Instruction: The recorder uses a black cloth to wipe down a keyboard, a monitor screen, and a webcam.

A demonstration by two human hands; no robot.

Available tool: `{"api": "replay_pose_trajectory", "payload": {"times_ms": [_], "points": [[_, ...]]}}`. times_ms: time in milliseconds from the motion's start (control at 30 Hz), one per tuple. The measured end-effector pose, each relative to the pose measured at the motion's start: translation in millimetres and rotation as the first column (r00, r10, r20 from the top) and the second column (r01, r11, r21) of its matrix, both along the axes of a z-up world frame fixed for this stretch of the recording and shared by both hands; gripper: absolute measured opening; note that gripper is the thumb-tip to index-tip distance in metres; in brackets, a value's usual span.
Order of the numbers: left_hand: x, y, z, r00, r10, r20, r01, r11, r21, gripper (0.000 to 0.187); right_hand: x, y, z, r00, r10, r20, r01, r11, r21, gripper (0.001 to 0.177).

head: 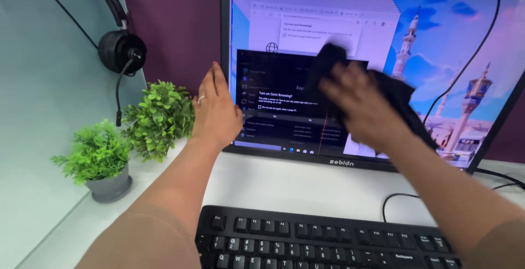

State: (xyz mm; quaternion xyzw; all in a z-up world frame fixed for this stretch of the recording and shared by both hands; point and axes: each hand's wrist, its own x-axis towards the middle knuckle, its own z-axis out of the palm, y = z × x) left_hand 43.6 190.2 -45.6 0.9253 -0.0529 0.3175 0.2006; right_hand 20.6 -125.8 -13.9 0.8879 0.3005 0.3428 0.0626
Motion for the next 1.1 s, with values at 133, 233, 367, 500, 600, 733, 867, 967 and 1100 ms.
{"api": "replay_pose_trajectory", "payload": {"times_ms": [133, 233, 367, 500, 600, 733, 867, 967, 1100], "points": [[17, 2, 1, 0.998, -0.044, 0.043, 0.046, 0.998, -0.048, 0.102, 20, 4, 46, 0.978, 0.014, 0.209, -0.057, 0.978, 0.198, 0.082], [20, -1, 3, 0.992, -0.093, 0.089, 0.103, 0.987, -0.123, 0.098, 38, 21, 74, 0.955, 0.002, 0.297, -0.092, 0.953, 0.288, 0.075], [23, -3, -1, 0.976, -0.181, 0.124, 0.210, 0.938, -0.276, 0.091, 52, 70, 91, 0.949, 0.045, 0.311, -0.158, 0.923, 0.351, 0.070], [53, -3, -13, 0.935, -0.287, 0.206, 0.340, 0.573, -0.746, 0.067, 63, 111, 69, 0.937, 0.159, 0.311, -0.236, 0.945, 0.227, 0.071], [54, 4, -14, 0.850, -0.439, 0.292, 0.335, 0.023, -0.942, 0.086, 54, 133, 37, 0.943, 0.193, 0.271, -0.250, 0.948, 0.196, 0.078], [53, 6, -25, 0.740, -0.516, 0.431, 0.386, -0.199, -0.901, 0.094, 38, 146, -16, 0.953, 0.244, 0.181, -0.275, 0.946, 0.171, 0.083], [51, 6, -38, 0.753, -0.487, 0.443, 0.430, -0.146, -0.891, 0.089, 32, 147, -62, 0.966, 0.252, 0.054, -0.256, 0.963, 0.088, 0.079], [44, -1, -45, 0.769, -0.478, 0.425, 0.464, -0.041, -0.885, 0.086, 30, 133, -88, 0.967, 0.251, -0.031, -0.252, 0.968, -0.011, 0.074], [47, -11, -57, 0.820, -0.462, 0.338, 0.438, 0.127, -0.890, 0.086, 20, 113, -87, 0.934, 0.275, -0.229, -0.313, 0.938, -0.147, 0.078]]}}
